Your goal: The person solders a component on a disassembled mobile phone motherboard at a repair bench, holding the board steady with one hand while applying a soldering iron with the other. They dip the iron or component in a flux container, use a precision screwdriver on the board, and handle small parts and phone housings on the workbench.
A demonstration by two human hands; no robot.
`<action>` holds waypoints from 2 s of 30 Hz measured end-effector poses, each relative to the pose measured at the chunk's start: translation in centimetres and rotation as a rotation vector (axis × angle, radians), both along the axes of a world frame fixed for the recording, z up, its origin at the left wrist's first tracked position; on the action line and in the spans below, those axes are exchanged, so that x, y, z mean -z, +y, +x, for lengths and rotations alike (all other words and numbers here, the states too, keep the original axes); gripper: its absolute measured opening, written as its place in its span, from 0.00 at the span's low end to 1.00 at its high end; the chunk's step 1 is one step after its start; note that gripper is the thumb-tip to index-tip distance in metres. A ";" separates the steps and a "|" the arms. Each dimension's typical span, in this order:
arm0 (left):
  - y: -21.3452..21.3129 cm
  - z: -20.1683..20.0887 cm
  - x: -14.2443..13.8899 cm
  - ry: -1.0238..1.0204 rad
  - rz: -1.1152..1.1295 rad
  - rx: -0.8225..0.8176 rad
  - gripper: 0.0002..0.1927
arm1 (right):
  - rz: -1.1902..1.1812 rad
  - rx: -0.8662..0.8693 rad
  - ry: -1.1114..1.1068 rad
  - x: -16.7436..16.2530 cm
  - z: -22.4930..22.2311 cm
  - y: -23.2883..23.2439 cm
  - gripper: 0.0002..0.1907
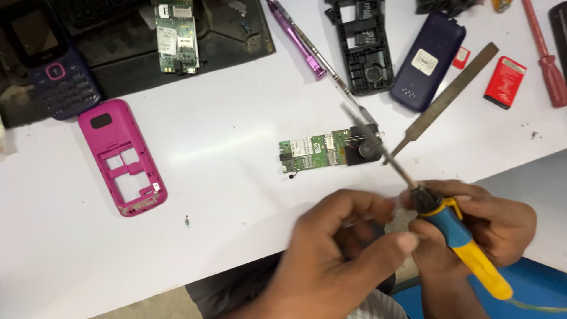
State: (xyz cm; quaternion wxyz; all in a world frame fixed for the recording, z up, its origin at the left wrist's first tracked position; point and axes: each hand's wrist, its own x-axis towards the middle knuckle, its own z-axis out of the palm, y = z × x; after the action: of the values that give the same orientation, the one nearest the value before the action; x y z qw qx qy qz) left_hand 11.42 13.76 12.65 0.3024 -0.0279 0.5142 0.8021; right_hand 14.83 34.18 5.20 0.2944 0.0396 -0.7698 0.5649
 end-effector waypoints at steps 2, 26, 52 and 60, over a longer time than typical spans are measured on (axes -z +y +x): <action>1.8 0.3 0.8 -0.018 0.142 -0.041 0.21 | 0.098 0.066 0.082 0.2 0.1 0.1 0.28; 7.6 0.0 1.9 0.032 0.396 -0.024 0.17 | 0.165 0.155 -0.110 -0.3 3.8 0.4 0.17; 4.7 0.8 3.4 0.065 0.322 -0.329 0.08 | 0.046 -0.156 -0.138 -2.3 -0.1 -2.1 0.37; 3.5 0.9 4.5 0.011 0.172 -0.418 0.15 | 0.257 -0.127 -0.111 -0.4 0.4 -1.4 0.27</action>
State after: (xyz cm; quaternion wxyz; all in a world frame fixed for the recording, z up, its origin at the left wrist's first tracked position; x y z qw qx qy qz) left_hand 12.35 17.25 8.17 0.1283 -0.1036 0.4285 0.8884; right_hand 15.19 32.82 5.55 0.2078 0.0941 -0.8469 0.4804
